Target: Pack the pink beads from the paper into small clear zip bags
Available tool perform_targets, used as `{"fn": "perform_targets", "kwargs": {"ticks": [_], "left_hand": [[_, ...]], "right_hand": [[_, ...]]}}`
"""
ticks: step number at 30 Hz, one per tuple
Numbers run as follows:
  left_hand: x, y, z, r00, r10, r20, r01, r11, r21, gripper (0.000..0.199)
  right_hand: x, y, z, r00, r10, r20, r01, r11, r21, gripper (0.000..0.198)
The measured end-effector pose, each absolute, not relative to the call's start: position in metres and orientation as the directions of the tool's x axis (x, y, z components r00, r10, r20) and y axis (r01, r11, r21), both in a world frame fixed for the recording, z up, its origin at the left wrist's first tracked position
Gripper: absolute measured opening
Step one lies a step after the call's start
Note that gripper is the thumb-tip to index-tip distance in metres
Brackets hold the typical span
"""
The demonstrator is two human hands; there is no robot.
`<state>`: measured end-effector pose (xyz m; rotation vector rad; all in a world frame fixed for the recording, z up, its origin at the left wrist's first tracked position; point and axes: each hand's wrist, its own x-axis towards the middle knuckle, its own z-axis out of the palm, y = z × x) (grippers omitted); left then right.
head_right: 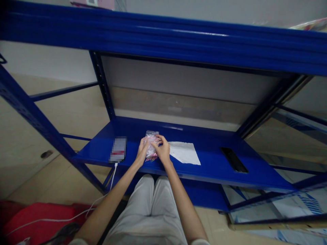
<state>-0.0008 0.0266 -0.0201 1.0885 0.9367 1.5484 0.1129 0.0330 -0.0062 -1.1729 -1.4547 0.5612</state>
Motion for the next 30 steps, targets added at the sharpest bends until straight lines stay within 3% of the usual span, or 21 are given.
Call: {"fn": "perform_targets", "kwargs": {"ticks": [3, 5, 10, 16, 18, 20, 24, 27, 30], "left_hand": [[0.000, 0.027, -0.018, -0.141, 0.964, 0.226, -0.265, -0.257, 0.929, 0.032], [-0.002, 0.027, -0.014, -0.149, 0.958, 0.244, -0.260, -0.276, 0.925, 0.028], [-0.006, 0.027, -0.002, -0.162, 0.954, 0.250, -0.277, -0.288, 0.917, 0.030], [-0.006, 0.028, 0.005, -0.237, 0.949, 0.210, -0.275, -0.272, 0.922, 0.029], [-0.013, 0.028, 0.008, -0.179, 0.965, 0.191, -0.261, -0.234, 0.937, 0.027], [-0.024, 0.031, 0.011, -0.116, 0.977, 0.178, -0.233, -0.201, 0.952, 0.027], [-0.045, 0.043, 0.019, -0.004, 0.982, 0.189, -0.156, -0.188, 0.970, 0.048], [-0.054, 0.049, 0.018, 0.160, 0.947, 0.278, -0.077, -0.268, 0.960, 0.066], [-0.055, 0.044, 0.005, 0.273, 0.898, 0.344, -0.038, -0.348, 0.937, 0.072]], "right_hand": [[0.110, 0.036, -0.005, 0.217, 0.848, 0.483, 0.389, 0.379, -0.840, 0.065], [0.110, 0.035, -0.006, 0.215, 0.870, 0.443, 0.321, 0.366, -0.874, 0.074], [0.106, 0.022, -0.008, -0.078, 0.975, 0.207, 0.011, 0.209, -0.978, 0.047], [0.103, 0.005, -0.010, -0.178, 0.983, 0.033, -0.074, 0.020, -0.997, 0.054], [0.108, 0.006, -0.012, -0.175, 0.983, 0.056, -0.025, 0.052, -0.998, 0.051], [0.116, 0.010, -0.013, -0.177, 0.974, 0.138, 0.129, 0.162, -0.978, 0.042], [0.133, 0.021, -0.003, -0.233, 0.931, 0.282, 0.568, 0.366, -0.738, 0.020], [0.139, 0.030, 0.011, -0.246, 0.929, 0.276, 0.690, 0.367, -0.624, 0.018], [0.137, 0.036, 0.019, -0.232, 0.936, 0.264, 0.775, 0.341, -0.531, 0.026]]}}
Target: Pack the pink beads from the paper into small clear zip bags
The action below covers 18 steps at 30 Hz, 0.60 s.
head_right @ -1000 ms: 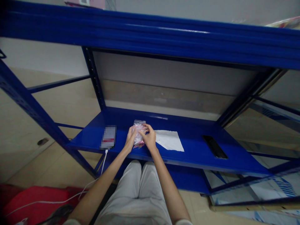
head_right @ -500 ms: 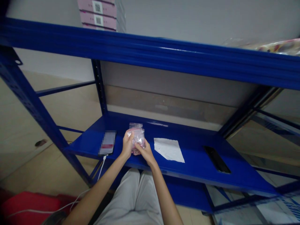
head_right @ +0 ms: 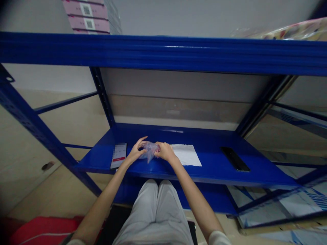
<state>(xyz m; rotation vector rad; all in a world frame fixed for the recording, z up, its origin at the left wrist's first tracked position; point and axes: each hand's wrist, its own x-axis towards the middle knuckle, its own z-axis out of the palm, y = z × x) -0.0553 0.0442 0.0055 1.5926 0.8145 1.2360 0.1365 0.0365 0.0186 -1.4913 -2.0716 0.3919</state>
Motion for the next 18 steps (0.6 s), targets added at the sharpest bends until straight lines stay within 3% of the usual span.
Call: {"fn": "perform_targets", "kwargs": {"ticks": [4, 7, 9, 11, 14, 18], "left_hand": [[-0.049, 0.029, -0.015, 0.247, 0.896, 0.370, 0.117, -0.406, 0.906, 0.084], [-0.046, 0.027, -0.023, 0.222, 0.904, 0.365, 0.218, -0.411, 0.885, 0.065], [-0.046, 0.032, -0.024, 0.214, 0.910, 0.355, 0.212, -0.398, 0.892, 0.042], [-0.047, 0.037, -0.025, 0.199, 0.918, 0.343, 0.184, -0.379, 0.907, 0.035], [-0.044, 0.041, -0.031, 0.161, 0.933, 0.323, 0.136, -0.345, 0.929, 0.040], [-0.036, 0.040, -0.041, 0.138, 0.949, 0.282, 0.055, -0.292, 0.955, 0.021]], "right_hand": [[0.132, 0.035, 0.011, -0.225, 0.943, 0.244, 0.821, 0.318, -0.474, 0.035], [0.137, 0.030, -0.001, -0.228, 0.941, 0.250, 0.814, 0.325, -0.482, 0.053], [0.144, 0.028, -0.009, -0.194, 0.941, 0.279, 0.775, 0.321, -0.544, 0.068], [0.150, 0.028, -0.017, -0.126, 0.941, 0.313, 0.696, 0.309, -0.649, 0.075], [0.153, 0.028, -0.031, -0.044, 0.939, 0.341, 0.508, 0.315, -0.802, 0.067], [0.146, 0.026, -0.042, 0.031, 0.959, 0.283, 0.253, 0.266, -0.930, 0.060]]}}
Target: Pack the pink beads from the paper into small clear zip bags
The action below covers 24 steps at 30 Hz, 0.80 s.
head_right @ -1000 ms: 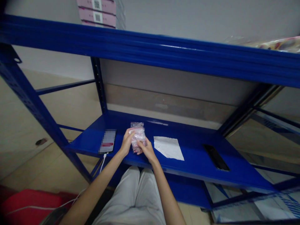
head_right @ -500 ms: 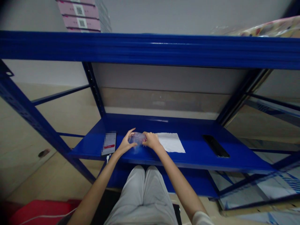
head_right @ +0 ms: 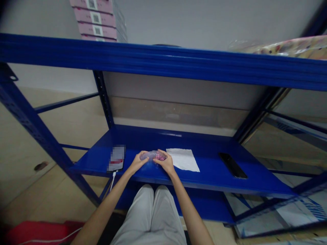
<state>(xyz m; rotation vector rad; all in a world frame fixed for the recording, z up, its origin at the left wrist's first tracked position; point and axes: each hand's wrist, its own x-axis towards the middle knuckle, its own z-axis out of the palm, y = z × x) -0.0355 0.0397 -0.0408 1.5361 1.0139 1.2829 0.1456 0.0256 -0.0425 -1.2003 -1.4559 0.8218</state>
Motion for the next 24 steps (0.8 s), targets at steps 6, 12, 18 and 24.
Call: {"fn": "perform_targets", "kwargs": {"ticks": [6, 12, 18, 24], "left_hand": [[-0.033, 0.040, -0.029, 0.096, 0.949, 0.299, -0.043, -0.296, 0.954, 0.025], [-0.024, 0.038, -0.027, 0.016, 0.935, 0.355, -0.060, -0.354, 0.933, 0.019], [-0.008, 0.045, -0.039, -0.194, 0.907, 0.373, -0.038, -0.387, 0.921, 0.010], [-0.021, 0.046, -0.041, -0.215, 0.897, 0.386, -0.007, -0.397, 0.918, 0.011]], "right_hand": [[0.140, 0.023, -0.032, 0.061, 0.953, 0.295, 0.096, 0.289, -0.952, 0.049], [0.131, 0.030, -0.033, 0.063, 0.934, 0.350, 0.083, 0.345, -0.935, 0.045], [0.113, 0.042, -0.036, 0.176, 0.902, 0.393, 0.127, 0.375, -0.918, 0.044], [0.121, 0.038, -0.044, -0.086, 0.916, 0.392, 0.118, 0.401, -0.909, 0.091]]}}
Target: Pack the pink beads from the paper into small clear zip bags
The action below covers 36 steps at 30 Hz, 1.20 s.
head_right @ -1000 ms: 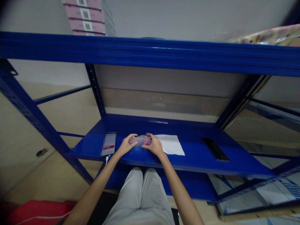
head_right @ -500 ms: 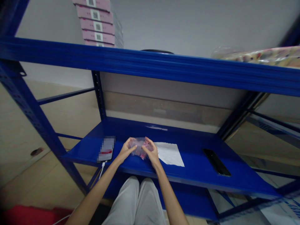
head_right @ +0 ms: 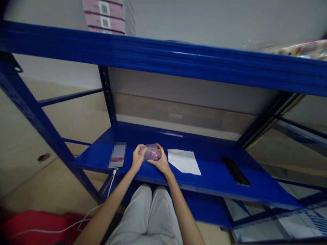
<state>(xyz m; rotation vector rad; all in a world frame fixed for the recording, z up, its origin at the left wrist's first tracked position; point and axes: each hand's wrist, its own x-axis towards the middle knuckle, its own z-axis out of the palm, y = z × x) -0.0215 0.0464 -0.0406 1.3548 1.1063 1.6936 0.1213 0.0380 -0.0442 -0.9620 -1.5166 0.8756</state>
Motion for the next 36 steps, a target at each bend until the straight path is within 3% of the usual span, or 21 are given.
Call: {"fn": "perform_targets", "kwargs": {"ticks": [7, 11, 15, 17, 23, 29, 32, 36], "left_hand": [[-0.039, 0.037, -0.047, -0.006, 0.932, 0.363, 0.109, -0.360, 0.926, 0.060], [-0.043, 0.041, -0.049, 0.103, 0.939, 0.327, 0.195, -0.342, 0.919, 0.034], [-0.045, 0.043, -0.051, 0.094, 0.950, 0.299, 0.233, -0.313, 0.921, 0.028], [-0.045, 0.041, -0.050, 0.102, 0.950, 0.296, 0.250, -0.313, 0.916, 0.029], [-0.038, 0.035, -0.041, 0.180, 0.929, 0.323, 0.274, -0.362, 0.891, 0.041], [-0.039, 0.040, -0.040, 0.191, 0.941, 0.278, 0.335, -0.329, 0.883, 0.021], [-0.044, 0.038, -0.036, 0.245, 0.937, 0.250, 0.314, -0.321, 0.893, 0.025], [-0.048, 0.035, -0.033, 0.250, 0.944, 0.215, 0.285, -0.284, 0.915, 0.023]], "right_hand": [[0.130, 0.039, -0.056, -0.114, 0.936, 0.333, 0.214, 0.351, -0.912, 0.045], [0.134, 0.038, -0.051, -0.129, 0.903, 0.411, 0.303, 0.430, -0.850, 0.039], [0.136, 0.035, -0.052, -0.149, 0.917, 0.370, 0.264, 0.397, -0.879, 0.070], [0.135, 0.035, -0.055, -0.160, 0.922, 0.353, 0.234, 0.382, -0.894, 0.076], [0.133, 0.036, -0.063, -0.140, 0.928, 0.344, 0.222, 0.368, -0.903, 0.054], [0.134, 0.033, -0.058, -0.155, 0.915, 0.373, 0.257, 0.402, -0.879, 0.042], [0.134, 0.031, -0.056, -0.193, 0.906, 0.376, 0.256, 0.416, -0.872, 0.030], [0.133, 0.031, -0.057, -0.230, 0.923, 0.309, 0.244, 0.362, -0.900, 0.031]]}}
